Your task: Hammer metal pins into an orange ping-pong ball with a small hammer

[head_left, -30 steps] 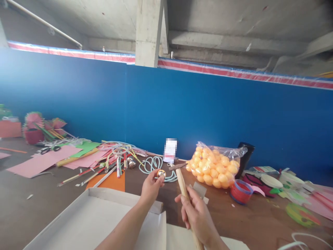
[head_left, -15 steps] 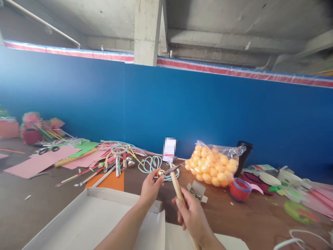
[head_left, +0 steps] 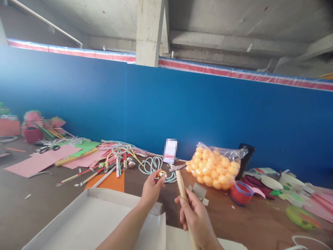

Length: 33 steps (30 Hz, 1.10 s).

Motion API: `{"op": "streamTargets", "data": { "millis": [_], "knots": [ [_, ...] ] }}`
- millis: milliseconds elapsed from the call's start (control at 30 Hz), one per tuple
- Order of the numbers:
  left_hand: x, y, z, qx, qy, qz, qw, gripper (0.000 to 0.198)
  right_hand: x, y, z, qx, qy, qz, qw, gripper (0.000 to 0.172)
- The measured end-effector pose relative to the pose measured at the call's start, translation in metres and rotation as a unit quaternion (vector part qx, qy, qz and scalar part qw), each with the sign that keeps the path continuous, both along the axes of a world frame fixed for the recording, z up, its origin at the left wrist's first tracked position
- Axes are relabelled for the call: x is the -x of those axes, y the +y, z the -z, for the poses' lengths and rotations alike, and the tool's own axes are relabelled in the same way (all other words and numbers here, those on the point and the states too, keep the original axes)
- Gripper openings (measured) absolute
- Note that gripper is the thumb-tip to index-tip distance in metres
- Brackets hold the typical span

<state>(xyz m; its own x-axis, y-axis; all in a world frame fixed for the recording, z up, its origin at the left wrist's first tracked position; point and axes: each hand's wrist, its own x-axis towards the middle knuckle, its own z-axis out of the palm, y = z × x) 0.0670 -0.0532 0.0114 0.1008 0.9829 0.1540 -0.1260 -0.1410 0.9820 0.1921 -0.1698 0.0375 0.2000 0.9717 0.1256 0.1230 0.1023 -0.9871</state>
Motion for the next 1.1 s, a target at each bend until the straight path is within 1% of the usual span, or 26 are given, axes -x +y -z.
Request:
{"op": "streamTargets", "data": {
  "millis": [200,367,533,700,900,1100],
  "knots": [
    [-0.001,-0.001,-0.002,0.004,-0.006,0.006,1.000,0.050,0.001,0.001,0.006,0.015,0.014,-0.025,0.999,0.044],
    [-0.002,-0.002,-0.004,0.008,-0.019,0.006,1.000,0.050,0.001,0.003,0.009,0.004,0.049,-0.001,0.999,0.045],
    [-0.003,-0.003,-0.006,0.011,-0.022,0.007,1.000,0.050,0.001,0.004,0.011,0.017,0.025,-0.027,0.999,0.044],
    [-0.003,-0.004,-0.007,0.010,-0.027,0.006,1.000,0.049,0.001,0.005,0.013,0.010,0.034,-0.005,0.999,0.043],
    [-0.003,-0.003,-0.005,0.016,-0.019,0.004,1.000,0.047,0.002,0.007,0.017,0.013,0.034,-0.022,0.999,0.042],
    [-0.003,-0.003,-0.006,0.026,-0.047,-0.002,0.999,0.048,0.002,0.005,0.011,0.015,0.081,0.002,0.997,0.040]
  ]
}}
